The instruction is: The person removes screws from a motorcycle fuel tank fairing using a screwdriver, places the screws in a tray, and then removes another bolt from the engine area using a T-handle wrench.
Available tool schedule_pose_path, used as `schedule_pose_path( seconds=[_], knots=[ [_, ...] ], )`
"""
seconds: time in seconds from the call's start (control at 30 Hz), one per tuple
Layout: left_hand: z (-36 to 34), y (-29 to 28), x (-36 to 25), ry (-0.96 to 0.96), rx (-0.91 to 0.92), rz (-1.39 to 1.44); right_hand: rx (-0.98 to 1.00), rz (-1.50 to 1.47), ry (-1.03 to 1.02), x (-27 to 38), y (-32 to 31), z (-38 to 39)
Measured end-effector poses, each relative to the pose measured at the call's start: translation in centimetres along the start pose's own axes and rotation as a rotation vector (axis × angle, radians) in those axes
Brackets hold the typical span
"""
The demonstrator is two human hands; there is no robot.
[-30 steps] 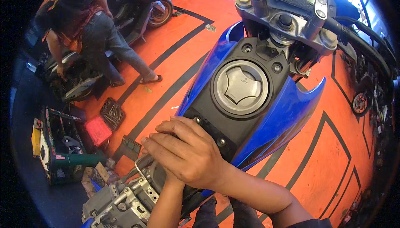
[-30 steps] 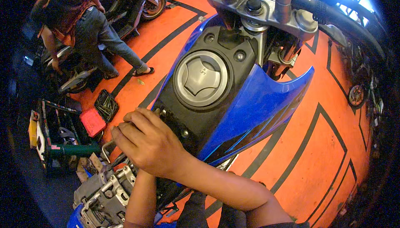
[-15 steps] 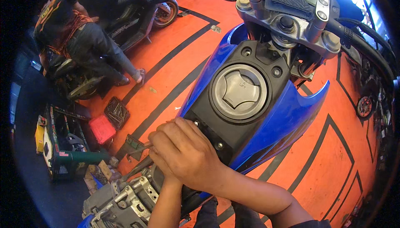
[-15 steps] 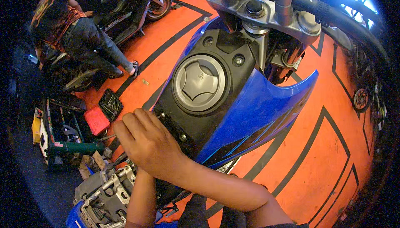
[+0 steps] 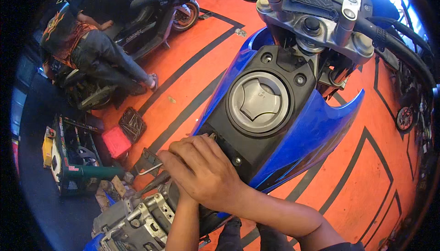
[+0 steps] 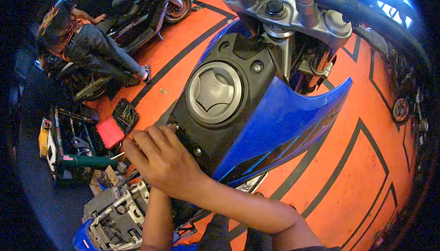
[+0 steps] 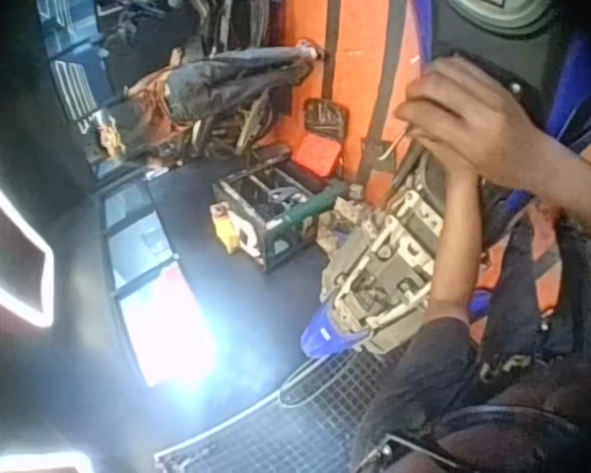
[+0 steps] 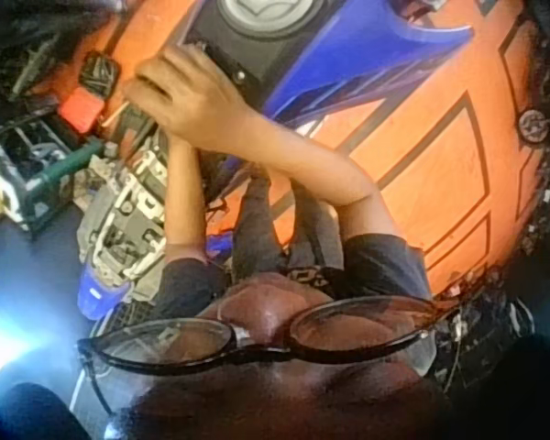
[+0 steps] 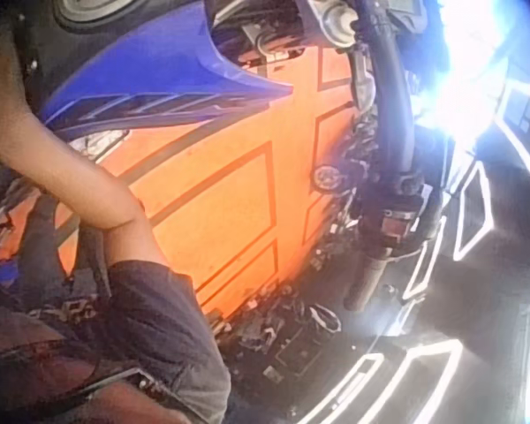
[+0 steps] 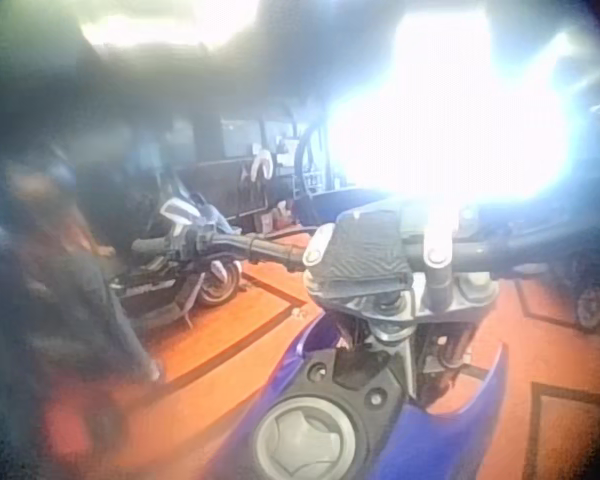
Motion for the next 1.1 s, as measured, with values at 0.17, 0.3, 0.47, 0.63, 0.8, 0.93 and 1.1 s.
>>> schedule_pose_path(
  seconds=[0.17,0.3,0.47,0.63,0.8,0.93,1.1],
  knots=[
    [0.0,0.3,0.0,0.003,-0.002,0.006,-0.026,0.049,-0.010,0.3,-0.2,0.1],
    [0.2,0.7,0.2,0.000,0.002,0.001,-0.045,0.043,-0.012,-0.2,0.0,-0.1],
    [0.4,0.6,0.2,0.002,-0.001,-0.009,-0.013,0.056,-0.025,-0.3,0.1,0.0],
    [0.4,0.4,0.0,0.018,-0.004,-0.044,0.029,0.092,-0.071,-0.4,0.6,-0.1],
    [0.7,0.3,-0.1,0.032,-0.007,-0.106,0.124,0.019,-0.127,-0.7,0.8,0.0],
    [0.8,0.0,-0.2,0.047,-0.018,-0.208,0.142,-0.050,-0.053,-0.1,1.0,-0.5],
    [1.7,0.5,-0.5,0.057,-0.065,0.073,0.007,-0.176,-0.180,6.0,-0.4,-0.1]
  ],
)
Point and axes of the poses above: each hand's wrist, its own z-axis away from the middle knuckle, its own y-axis out of the palm, x = y × z, the point moved 5 cm from there along -z, towards the middle knuckle, and after that the axes turned 6 degrees about z, right-handed, at the moved point
